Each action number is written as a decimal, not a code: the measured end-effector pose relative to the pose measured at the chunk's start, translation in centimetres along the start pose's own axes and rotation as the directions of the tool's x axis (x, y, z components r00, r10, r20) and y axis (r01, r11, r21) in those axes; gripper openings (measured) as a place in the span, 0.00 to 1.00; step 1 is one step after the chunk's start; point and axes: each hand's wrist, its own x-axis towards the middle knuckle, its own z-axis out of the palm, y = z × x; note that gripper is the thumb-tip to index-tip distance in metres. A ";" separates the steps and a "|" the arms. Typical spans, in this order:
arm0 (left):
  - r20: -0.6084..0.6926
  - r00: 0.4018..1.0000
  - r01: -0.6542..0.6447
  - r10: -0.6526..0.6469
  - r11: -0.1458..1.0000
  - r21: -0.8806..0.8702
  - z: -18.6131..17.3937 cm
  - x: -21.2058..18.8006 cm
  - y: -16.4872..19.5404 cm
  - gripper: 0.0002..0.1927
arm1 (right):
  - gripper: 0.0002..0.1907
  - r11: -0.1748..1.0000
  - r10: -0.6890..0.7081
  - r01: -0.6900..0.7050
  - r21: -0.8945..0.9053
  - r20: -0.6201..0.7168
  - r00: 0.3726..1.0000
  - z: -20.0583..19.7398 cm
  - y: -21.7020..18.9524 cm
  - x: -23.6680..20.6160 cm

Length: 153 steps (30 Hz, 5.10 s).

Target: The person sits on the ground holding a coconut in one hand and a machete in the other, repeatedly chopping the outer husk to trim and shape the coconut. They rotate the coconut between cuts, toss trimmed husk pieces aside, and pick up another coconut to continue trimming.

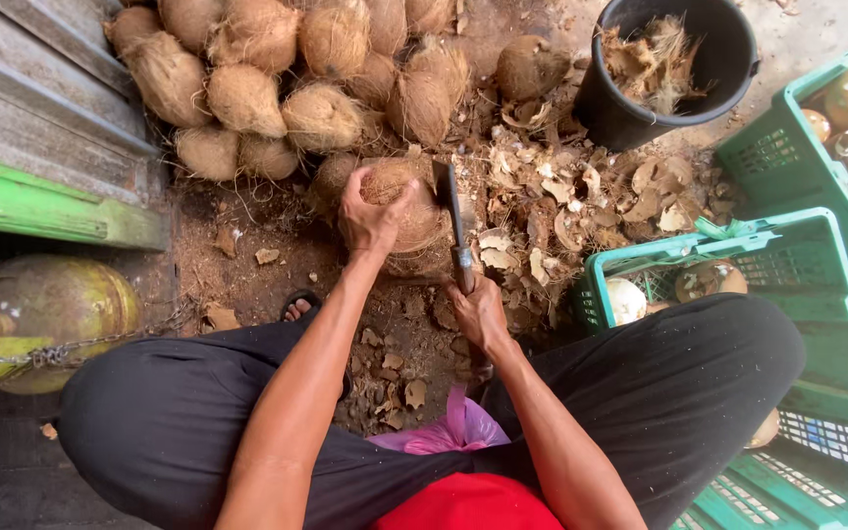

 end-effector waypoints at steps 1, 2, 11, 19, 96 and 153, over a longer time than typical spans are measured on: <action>0.043 0.999 -0.029 0.029 1.000 -0.003 -0.7 0.1 -0.2 0.39 | 0.26 0.998 -0.066 0.066 0.009 -0.017 0.998 -0.3 -0.1 0.0; 0.088 0.995 -0.056 0.056 0.998 -0.008 -1.2 0.2 -0.4 0.39 | 0.26 0.994 -0.106 0.107 0.000 -0.041 0.993 -0.5 -0.4 -0.2; -0.121 0.992 0.064 -0.047 0.988 0.142 -0.2 1.2 -0.9 0.27 | 0.28 0.961 -0.180 0.185 0.206 -0.042 0.983 -3.4 -7.0 -3.2; -0.072 0.992 -0.086 0.103 0.974 0.209 -0.9 -0.2 -1.9 0.26 | 0.16 0.639 -0.340 0.503 0.582 -0.373 0.863 -6.5 -8.7 -4.1; -0.095 0.884 -0.191 0.458 0.540 0.820 -3.4 -0.4 2.1 0.45 | 0.19 0.906 -0.195 0.124 0.405 0.138 0.971 1.1 -11.1 4.2; 0.294 0.919 0.173 -0.265 0.937 0.305 -0.3 4.6 1.0 0.36 | 0.15 0.795 0.100 -0.143 0.589 0.105 0.989 -2.0 -6.8 -8.2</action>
